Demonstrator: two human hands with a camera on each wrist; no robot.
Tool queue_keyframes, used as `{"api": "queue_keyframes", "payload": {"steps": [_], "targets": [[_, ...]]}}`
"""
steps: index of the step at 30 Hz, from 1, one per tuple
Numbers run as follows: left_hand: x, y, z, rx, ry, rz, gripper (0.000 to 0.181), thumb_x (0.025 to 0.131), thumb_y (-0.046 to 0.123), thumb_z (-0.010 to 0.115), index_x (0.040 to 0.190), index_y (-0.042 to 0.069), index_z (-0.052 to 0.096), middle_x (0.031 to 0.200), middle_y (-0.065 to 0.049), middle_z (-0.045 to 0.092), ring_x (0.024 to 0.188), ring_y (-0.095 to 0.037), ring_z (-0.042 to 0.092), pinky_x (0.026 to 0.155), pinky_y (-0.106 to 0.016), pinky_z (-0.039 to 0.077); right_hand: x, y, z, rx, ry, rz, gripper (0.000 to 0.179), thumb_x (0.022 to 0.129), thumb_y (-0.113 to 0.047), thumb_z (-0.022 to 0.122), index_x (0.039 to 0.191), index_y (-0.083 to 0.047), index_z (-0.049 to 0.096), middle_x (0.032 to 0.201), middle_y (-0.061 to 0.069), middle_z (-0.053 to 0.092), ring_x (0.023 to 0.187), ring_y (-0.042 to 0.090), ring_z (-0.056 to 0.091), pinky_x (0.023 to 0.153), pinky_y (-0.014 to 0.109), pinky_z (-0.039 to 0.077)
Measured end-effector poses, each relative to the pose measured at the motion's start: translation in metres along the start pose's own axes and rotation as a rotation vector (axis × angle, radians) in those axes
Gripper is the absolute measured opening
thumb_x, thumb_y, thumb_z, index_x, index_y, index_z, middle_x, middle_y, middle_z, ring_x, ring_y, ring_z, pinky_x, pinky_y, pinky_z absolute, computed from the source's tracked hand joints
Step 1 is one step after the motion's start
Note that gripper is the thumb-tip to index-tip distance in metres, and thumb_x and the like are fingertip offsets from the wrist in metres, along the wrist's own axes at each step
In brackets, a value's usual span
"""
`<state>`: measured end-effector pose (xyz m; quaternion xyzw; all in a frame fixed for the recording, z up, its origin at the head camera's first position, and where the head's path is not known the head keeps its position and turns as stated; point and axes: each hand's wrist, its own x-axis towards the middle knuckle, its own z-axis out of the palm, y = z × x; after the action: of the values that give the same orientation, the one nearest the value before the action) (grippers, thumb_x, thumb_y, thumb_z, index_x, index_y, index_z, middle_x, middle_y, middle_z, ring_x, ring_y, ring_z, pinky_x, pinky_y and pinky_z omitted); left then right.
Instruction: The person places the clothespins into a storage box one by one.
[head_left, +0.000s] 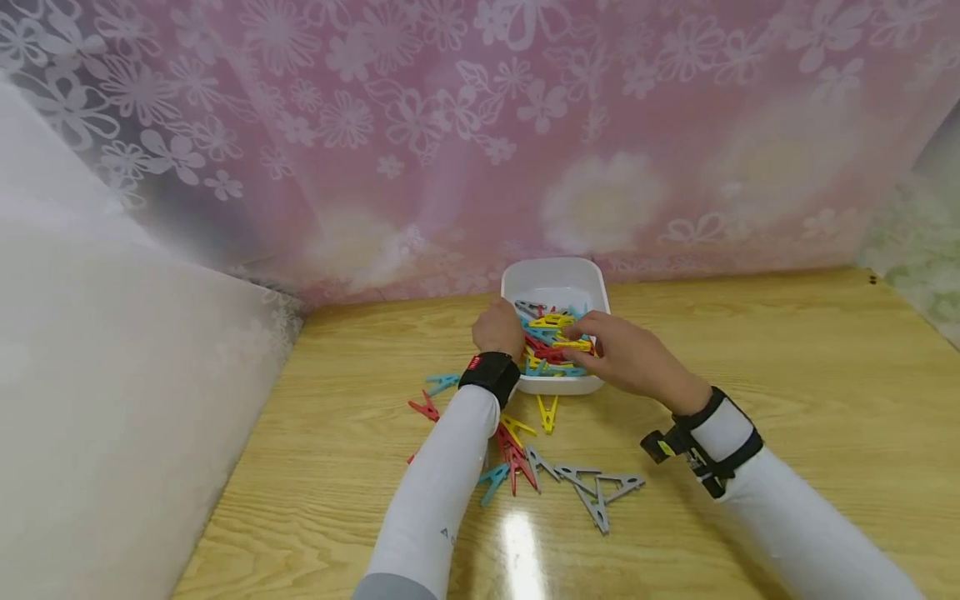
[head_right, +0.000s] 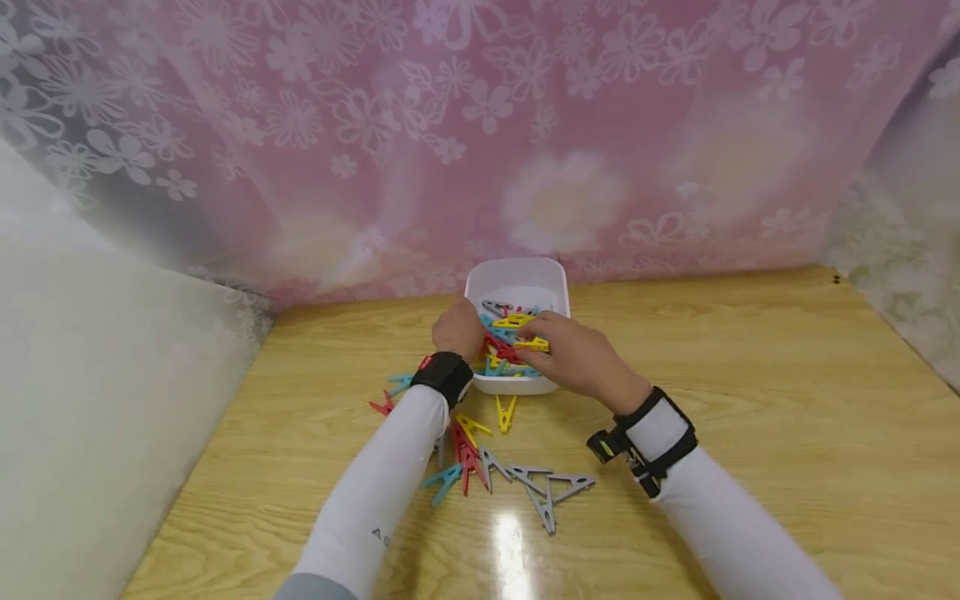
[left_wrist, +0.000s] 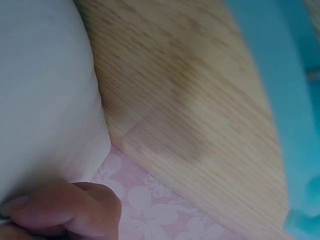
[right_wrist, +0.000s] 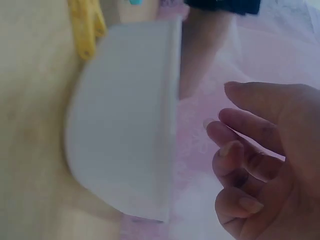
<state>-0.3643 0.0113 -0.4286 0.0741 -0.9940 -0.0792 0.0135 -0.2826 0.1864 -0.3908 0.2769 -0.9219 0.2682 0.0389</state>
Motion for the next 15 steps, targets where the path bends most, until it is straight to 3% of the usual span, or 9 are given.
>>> {"api": "queue_keyframes", "payload": {"steps": [3,9,12,15], "targets": [[0.001,0.001,-0.001,-0.001,-0.007,0.003,0.035,0.098,0.029,0.054,0.121,0.003,0.051,0.081,-0.008,0.066,0.066,-0.020,0.065,0.055,-0.032,0.053,-0.007,-0.003,0.005,0.011,0.018,0.004,0.022,0.092,-0.025,0.066,0.108,-0.010,0.067,0.099,0.002,0.063,0.071,0.013,0.053,0.063,0.032,0.045],[0.000,0.001,0.000,-0.006,-0.015,0.016,0.041,0.097,0.028,0.055,0.129,0.002,0.047,0.083,-0.009,0.067,0.067,-0.020,0.065,0.054,-0.031,0.053,-0.020,-0.018,0.010,0.050,0.009,0.044,0.018,0.093,-0.026,0.064,0.104,-0.013,0.070,0.089,-0.007,0.064,0.062,0.008,0.049,0.054,0.029,0.042],[0.000,0.000,0.001,-0.010,-0.001,0.032,0.041,0.098,0.027,0.054,0.129,0.001,0.047,0.081,-0.010,0.067,0.066,-0.021,0.065,0.053,-0.032,0.052,-0.026,-0.028,0.017,0.075,-0.042,0.080,0.018,0.094,-0.028,0.063,0.097,-0.013,0.073,0.080,-0.010,0.064,0.057,0.006,0.048,0.051,0.027,0.040],[-0.001,-0.001,0.001,-0.015,0.005,0.036,0.040,0.098,0.026,0.055,0.128,0.000,0.048,0.080,-0.010,0.067,0.065,-0.021,0.065,0.055,-0.033,0.053,-0.030,-0.038,0.030,0.076,-0.128,0.170,0.026,0.094,-0.031,0.061,0.077,-0.014,0.071,0.061,-0.010,0.055,0.050,0.006,0.044,0.047,0.025,0.034]]}}
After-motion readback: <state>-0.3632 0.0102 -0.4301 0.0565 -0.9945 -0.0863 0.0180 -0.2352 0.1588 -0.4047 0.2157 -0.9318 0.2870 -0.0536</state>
